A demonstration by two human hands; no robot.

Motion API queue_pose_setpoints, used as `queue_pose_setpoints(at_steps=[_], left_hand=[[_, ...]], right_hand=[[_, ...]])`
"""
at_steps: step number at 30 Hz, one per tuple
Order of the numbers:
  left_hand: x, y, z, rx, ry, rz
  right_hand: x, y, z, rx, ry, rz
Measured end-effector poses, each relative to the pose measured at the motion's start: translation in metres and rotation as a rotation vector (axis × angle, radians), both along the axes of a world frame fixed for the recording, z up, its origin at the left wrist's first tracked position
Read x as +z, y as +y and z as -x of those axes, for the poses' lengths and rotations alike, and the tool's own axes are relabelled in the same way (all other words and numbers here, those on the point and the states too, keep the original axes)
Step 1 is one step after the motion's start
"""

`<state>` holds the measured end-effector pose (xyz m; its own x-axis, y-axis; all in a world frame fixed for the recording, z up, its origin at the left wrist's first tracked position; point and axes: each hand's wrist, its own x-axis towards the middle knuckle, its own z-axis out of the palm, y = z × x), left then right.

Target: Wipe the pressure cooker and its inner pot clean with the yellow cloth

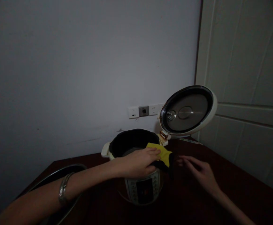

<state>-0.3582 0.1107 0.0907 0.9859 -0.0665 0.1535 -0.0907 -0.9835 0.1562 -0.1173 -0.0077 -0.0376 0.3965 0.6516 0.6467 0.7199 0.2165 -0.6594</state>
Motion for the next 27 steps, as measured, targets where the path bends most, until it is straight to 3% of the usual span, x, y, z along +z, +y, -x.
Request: queue_pose_setpoints(at_steps=[4,8,13,18,23,27], left_hand=[[0.000,-0.002,0.038,0.054,0.048,0.072],[-0.008,0.015,0.077,0.092,-0.026,0.162],[-0.026,0.052,0.124,0.079,-0.148,0.179],[-0.037,0.091,0.160,0.152,-0.118,-0.048],[-0.054,0.131,0.171,0.211,-0.144,-0.145],[-0.054,0.148,0.149,0.299,-0.173,-0.055]], right_hand=[[0.029,-0.015,0.020,0.011,-0.125,-0.110],[0.041,-0.015,0.032,0.032,-0.259,-0.158],[0.042,-0.005,0.032,0.022,-0.338,-0.199],[0.034,-0.002,0.029,0.009,-0.330,-0.210],[0.025,-0.009,0.027,0.002,-0.389,-0.203],[0.021,-0.014,0.028,0.011,-0.443,-0.188]])
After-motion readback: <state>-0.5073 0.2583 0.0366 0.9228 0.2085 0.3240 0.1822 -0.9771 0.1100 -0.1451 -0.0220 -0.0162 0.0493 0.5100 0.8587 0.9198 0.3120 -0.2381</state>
